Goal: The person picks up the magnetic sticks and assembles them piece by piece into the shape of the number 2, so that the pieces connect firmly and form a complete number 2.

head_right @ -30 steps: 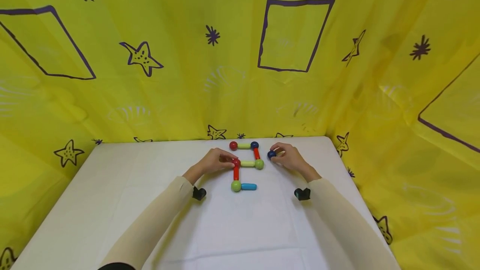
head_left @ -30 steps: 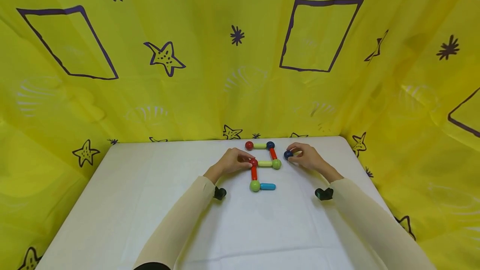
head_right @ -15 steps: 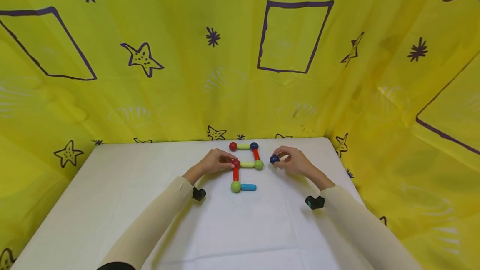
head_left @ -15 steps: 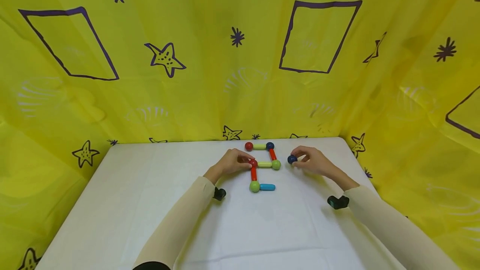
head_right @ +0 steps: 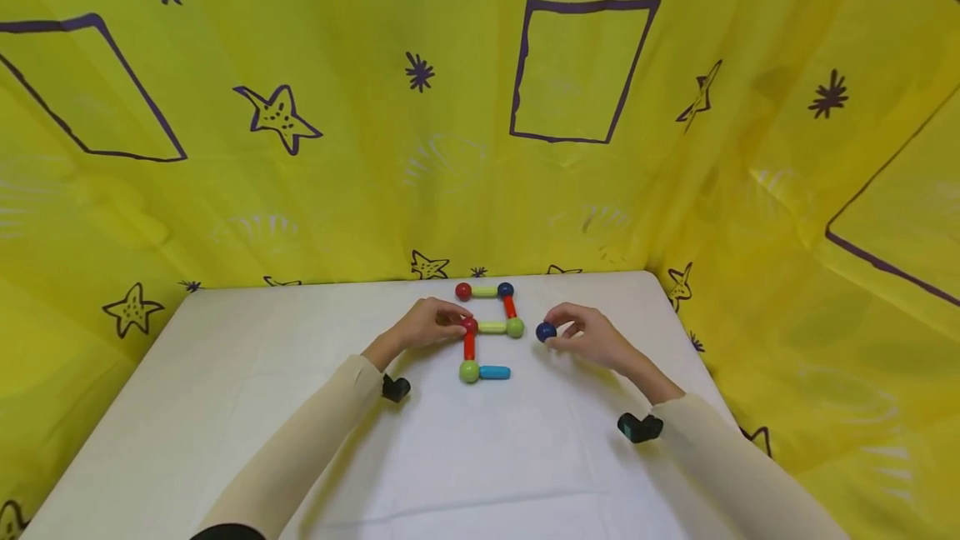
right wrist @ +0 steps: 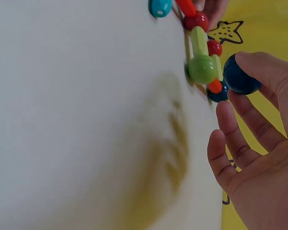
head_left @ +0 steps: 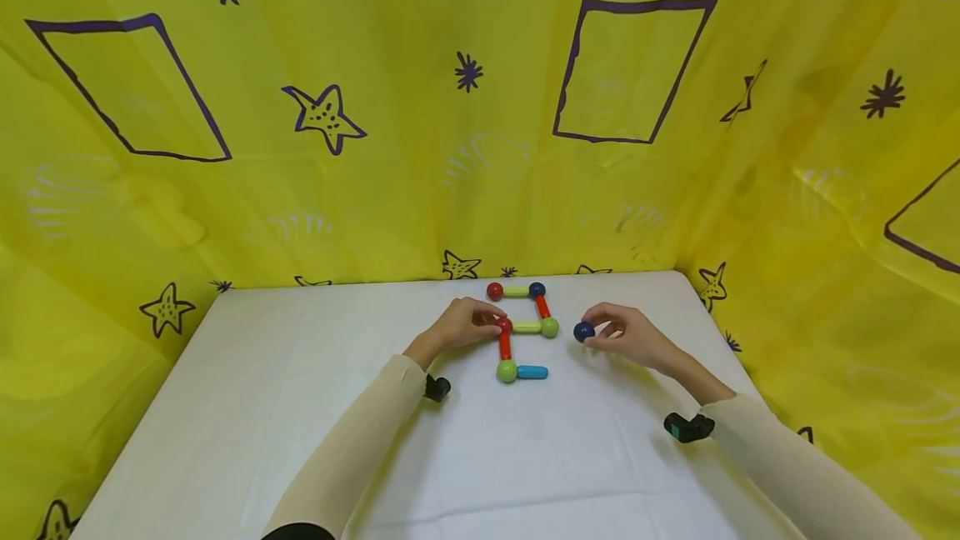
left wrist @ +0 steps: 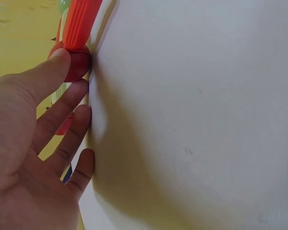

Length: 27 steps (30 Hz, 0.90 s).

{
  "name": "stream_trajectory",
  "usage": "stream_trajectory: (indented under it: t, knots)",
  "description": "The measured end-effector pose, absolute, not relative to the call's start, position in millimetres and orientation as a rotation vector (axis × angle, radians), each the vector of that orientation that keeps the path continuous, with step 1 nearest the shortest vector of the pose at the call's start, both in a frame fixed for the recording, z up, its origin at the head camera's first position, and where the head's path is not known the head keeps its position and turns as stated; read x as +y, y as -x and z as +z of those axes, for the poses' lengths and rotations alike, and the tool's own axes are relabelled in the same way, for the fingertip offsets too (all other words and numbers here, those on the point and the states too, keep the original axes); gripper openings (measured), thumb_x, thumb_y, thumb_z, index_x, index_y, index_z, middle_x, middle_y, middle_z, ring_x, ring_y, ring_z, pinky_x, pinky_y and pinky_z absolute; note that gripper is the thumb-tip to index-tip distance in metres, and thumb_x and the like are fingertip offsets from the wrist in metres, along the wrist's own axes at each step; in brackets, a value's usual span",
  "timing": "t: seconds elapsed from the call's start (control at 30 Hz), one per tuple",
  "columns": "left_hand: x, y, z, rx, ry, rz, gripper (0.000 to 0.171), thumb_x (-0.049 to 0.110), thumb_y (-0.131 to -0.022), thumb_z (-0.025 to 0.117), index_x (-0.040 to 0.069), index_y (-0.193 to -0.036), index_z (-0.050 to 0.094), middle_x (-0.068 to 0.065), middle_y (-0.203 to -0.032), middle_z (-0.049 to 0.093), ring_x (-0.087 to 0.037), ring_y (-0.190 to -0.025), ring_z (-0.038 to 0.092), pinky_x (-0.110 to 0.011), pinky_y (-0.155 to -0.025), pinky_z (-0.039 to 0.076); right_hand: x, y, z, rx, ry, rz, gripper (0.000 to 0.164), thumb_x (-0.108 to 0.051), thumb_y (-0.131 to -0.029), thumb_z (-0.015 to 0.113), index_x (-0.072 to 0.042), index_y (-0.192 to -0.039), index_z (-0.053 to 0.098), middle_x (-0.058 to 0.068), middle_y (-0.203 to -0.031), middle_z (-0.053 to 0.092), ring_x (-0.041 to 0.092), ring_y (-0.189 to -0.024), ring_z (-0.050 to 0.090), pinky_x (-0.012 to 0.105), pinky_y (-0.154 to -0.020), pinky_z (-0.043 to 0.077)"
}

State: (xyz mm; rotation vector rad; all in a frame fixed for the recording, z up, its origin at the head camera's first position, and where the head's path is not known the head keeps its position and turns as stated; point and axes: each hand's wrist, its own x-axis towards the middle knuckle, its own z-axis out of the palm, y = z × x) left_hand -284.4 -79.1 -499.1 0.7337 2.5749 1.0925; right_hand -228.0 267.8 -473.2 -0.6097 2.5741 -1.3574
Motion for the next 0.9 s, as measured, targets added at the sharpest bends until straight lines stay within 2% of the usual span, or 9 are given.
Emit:
stream_trajectory:
  t: [0.2,0.47,0.6,0.9]
  knots:
    - [-79,284,-500,2.565,-0.741,1.099,0.028,0.019,-0.096,0.075,0.013,-0.123,0.075,0.002,-0.097,0.072,-0.014,-0.087,0.061,-0.025,-0.082,0.052,261,218,-482,2.491,0.636,-1.412,0.033,-0.012,-0.092,0.078,-0.005,-0.122,0.066,0.017,-0.119,0.066,0.026,-0.091,0.065,0.028,-0.078,0.057]
    - [-77,283,-498,2.564,-0.742,1.124,0.028,0.018,-0.095,0.076,0.012,-0.123,0.075,0.001,-0.097,0.071,-0.016,-0.086,0.06,-0.025,-0.08,0.051,252,208,-497,2.517,0.601,-1.38,0.031,-0.014,-0.09,0.081,-0.012,-0.118,0.068,0.008,-0.112,0.067,0.024,-0.085,0.061,0.026,-0.071,0.053]
    - [-77,282,-499,2.573,-0.738,1.135,0.028,0.018,-0.095,0.076,0.012,-0.122,0.075,0.001,-0.097,0.071,-0.016,-0.086,0.059,-0.025,-0.079,0.051,249,205,-501,2.509,0.606,-1.367,0.032,-0.014,-0.09,0.081,-0.013,-0.118,0.068,0.007,-0.11,0.066,0.023,-0.082,0.06,0.026,-0.067,0.051]
    - [-79,282,-500,2.59,-0.743,1.156,0.027,0.015,-0.094,0.077,0.01,-0.12,0.076,0.0,-0.096,0.072,-0.016,-0.084,0.059,-0.025,-0.078,0.05,241,200,-508,2.521,0.649,-1.343,0.03,-0.012,-0.09,0.08,-0.011,-0.117,0.068,0.009,-0.112,0.066,0.022,-0.085,0.058,0.025,-0.072,0.049]
